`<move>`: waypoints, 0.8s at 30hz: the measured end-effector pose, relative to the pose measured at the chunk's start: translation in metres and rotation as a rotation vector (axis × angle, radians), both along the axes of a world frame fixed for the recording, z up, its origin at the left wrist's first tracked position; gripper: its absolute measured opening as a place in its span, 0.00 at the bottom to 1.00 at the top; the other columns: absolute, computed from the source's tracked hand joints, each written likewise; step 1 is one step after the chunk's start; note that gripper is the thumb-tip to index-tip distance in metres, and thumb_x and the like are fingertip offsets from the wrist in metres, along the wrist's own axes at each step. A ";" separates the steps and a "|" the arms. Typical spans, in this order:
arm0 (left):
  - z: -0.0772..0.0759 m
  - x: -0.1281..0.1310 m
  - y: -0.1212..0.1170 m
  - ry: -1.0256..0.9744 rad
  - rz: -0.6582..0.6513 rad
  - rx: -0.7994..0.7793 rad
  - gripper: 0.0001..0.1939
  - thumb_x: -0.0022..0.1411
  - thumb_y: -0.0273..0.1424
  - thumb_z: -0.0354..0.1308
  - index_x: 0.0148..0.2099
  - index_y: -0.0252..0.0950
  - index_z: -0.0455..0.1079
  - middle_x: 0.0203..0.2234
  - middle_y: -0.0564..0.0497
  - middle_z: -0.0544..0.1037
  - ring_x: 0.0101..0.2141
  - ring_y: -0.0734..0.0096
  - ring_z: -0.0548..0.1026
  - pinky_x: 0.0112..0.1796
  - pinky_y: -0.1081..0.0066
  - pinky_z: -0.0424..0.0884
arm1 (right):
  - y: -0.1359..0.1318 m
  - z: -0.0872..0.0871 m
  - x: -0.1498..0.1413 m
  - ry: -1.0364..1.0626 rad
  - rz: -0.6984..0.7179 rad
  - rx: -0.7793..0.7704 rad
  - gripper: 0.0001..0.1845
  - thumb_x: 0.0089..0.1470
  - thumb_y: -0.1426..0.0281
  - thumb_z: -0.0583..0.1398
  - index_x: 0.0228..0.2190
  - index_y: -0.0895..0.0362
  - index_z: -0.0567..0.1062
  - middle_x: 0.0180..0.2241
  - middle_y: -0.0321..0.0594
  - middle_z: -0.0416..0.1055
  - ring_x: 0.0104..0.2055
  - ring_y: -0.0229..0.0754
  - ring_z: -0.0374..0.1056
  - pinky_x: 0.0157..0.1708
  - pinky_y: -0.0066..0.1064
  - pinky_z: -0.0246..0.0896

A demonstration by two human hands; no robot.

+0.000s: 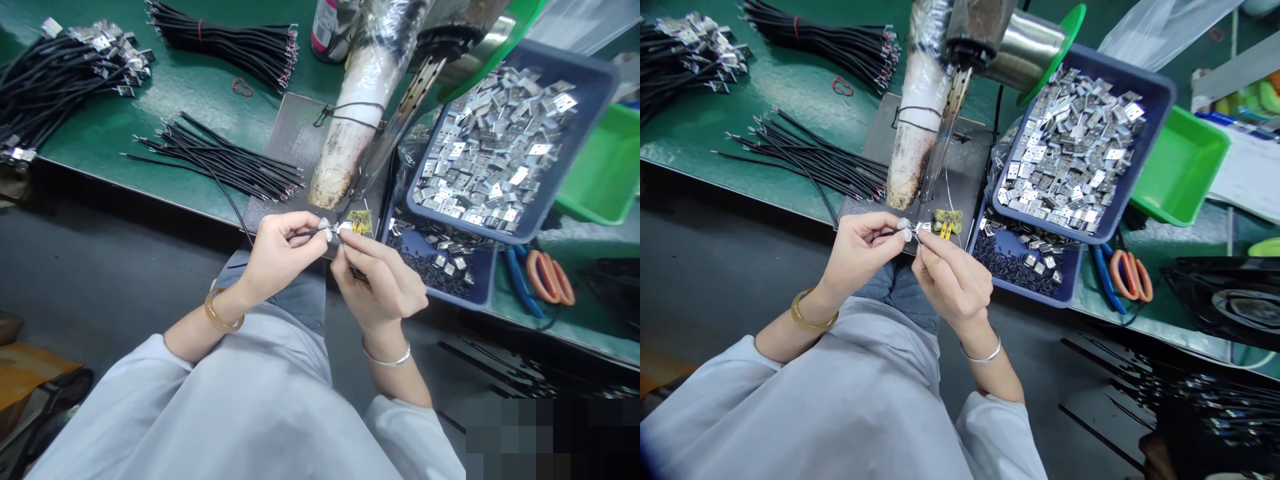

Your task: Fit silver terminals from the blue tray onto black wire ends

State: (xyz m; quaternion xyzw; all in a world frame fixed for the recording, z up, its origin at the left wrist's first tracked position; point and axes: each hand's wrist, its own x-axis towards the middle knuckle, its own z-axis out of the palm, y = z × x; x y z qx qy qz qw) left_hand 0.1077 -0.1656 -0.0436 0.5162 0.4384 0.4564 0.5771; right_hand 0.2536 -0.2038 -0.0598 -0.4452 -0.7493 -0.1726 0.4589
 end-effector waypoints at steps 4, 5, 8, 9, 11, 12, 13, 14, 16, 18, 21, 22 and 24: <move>-0.001 0.000 -0.003 -0.002 -0.004 0.036 0.05 0.53 0.27 0.61 0.27 0.31 0.76 0.19 0.56 0.70 0.20 0.83 0.59 0.21 0.80 0.56 | -0.001 0.000 0.001 0.010 0.019 0.016 0.09 0.55 0.79 0.66 0.34 0.53 0.75 0.36 0.37 0.83 0.33 0.38 0.81 0.35 0.24 0.78; -0.001 0.000 -0.004 0.001 -0.006 0.051 0.06 0.54 0.28 0.60 0.28 0.31 0.76 0.19 0.56 0.71 0.20 0.83 0.59 0.21 0.80 0.57 | -0.002 0.000 0.001 0.011 0.022 0.015 0.09 0.55 0.79 0.66 0.35 0.53 0.75 0.36 0.37 0.83 0.34 0.38 0.81 0.35 0.24 0.78; -0.004 -0.001 -0.009 0.041 -0.012 0.114 0.06 0.55 0.28 0.59 0.30 0.32 0.77 0.21 0.55 0.73 0.20 0.83 0.60 0.21 0.79 0.57 | -0.004 0.001 -0.001 0.052 -0.003 0.024 0.09 0.54 0.79 0.67 0.34 0.55 0.76 0.36 0.38 0.83 0.34 0.38 0.81 0.36 0.24 0.77; -0.005 -0.001 -0.010 0.063 -0.015 0.145 0.06 0.55 0.28 0.59 0.30 0.32 0.77 0.21 0.55 0.73 0.20 0.82 0.61 0.22 0.79 0.58 | -0.004 0.002 -0.002 0.087 -0.025 0.015 0.09 0.53 0.80 0.68 0.34 0.55 0.76 0.36 0.39 0.83 0.35 0.39 0.81 0.36 0.25 0.77; -0.007 -0.002 -0.012 0.103 -0.016 0.218 0.06 0.55 0.27 0.60 0.31 0.31 0.77 0.20 0.54 0.72 0.20 0.82 0.62 0.23 0.78 0.59 | -0.005 0.005 -0.004 0.201 -0.056 -0.076 0.08 0.53 0.79 0.67 0.34 0.55 0.77 0.37 0.39 0.83 0.37 0.40 0.81 0.35 0.26 0.77; -0.007 -0.003 -0.013 0.119 -0.016 0.248 0.06 0.55 0.26 0.59 0.31 0.31 0.77 0.19 0.55 0.72 0.20 0.81 0.62 0.23 0.78 0.59 | -0.006 0.006 -0.005 0.275 -0.055 -0.158 0.07 0.54 0.79 0.67 0.34 0.55 0.77 0.38 0.39 0.82 0.38 0.40 0.80 0.33 0.26 0.77; -0.007 -0.003 -0.013 0.131 -0.014 0.271 0.06 0.56 0.26 0.59 0.31 0.31 0.78 0.18 0.55 0.71 0.20 0.80 0.62 0.24 0.77 0.60 | -0.006 0.008 -0.006 0.349 -0.044 -0.248 0.06 0.55 0.78 0.66 0.34 0.55 0.77 0.38 0.39 0.82 0.37 0.39 0.80 0.32 0.26 0.77; -0.006 -0.004 -0.013 0.140 -0.012 0.286 0.07 0.57 0.26 0.59 0.31 0.31 0.78 0.17 0.55 0.70 0.20 0.80 0.63 0.24 0.77 0.61 | -0.007 0.009 -0.007 0.415 -0.026 -0.325 0.05 0.56 0.77 0.65 0.33 0.55 0.77 0.37 0.38 0.82 0.37 0.39 0.80 0.32 0.26 0.77; -0.005 -0.005 -0.011 0.147 -0.008 0.305 0.08 0.58 0.27 0.59 0.31 0.32 0.79 0.16 0.55 0.68 0.20 0.79 0.62 0.25 0.76 0.61 | -0.007 0.010 -0.007 0.496 0.009 -0.410 0.04 0.57 0.76 0.65 0.31 0.55 0.76 0.37 0.38 0.81 0.37 0.39 0.80 0.32 0.26 0.77; -0.004 -0.007 -0.007 0.130 -0.008 0.315 0.09 0.58 0.27 0.59 0.30 0.32 0.80 0.16 0.55 0.66 0.20 0.80 0.61 0.24 0.77 0.59 | -0.007 0.011 -0.005 0.499 0.030 -0.428 0.05 0.57 0.75 0.65 0.30 0.55 0.75 0.37 0.38 0.81 0.39 0.39 0.80 0.34 0.27 0.77; -0.004 -0.007 -0.002 0.082 -0.016 0.257 0.08 0.56 0.27 0.60 0.28 0.33 0.80 0.15 0.56 0.65 0.19 0.81 0.59 0.22 0.78 0.57 | -0.007 0.011 -0.004 0.445 0.040 -0.424 0.05 0.57 0.76 0.64 0.30 0.55 0.74 0.39 0.39 0.81 0.40 0.40 0.80 0.36 0.30 0.77; -0.004 -0.007 -0.001 0.066 -0.018 0.219 0.08 0.55 0.28 0.61 0.28 0.33 0.80 0.15 0.56 0.65 0.18 0.81 0.58 0.21 0.78 0.57 | -0.006 0.011 -0.004 0.425 0.036 -0.413 0.06 0.57 0.76 0.64 0.30 0.55 0.74 0.39 0.39 0.81 0.41 0.41 0.80 0.37 0.30 0.77; -0.004 -0.006 0.002 0.039 -0.019 0.147 0.07 0.53 0.28 0.62 0.28 0.32 0.80 0.16 0.56 0.68 0.18 0.82 0.58 0.20 0.79 0.57 | -0.005 0.012 -0.005 0.396 0.028 -0.386 0.06 0.56 0.77 0.64 0.30 0.55 0.74 0.38 0.38 0.81 0.41 0.41 0.80 0.38 0.31 0.77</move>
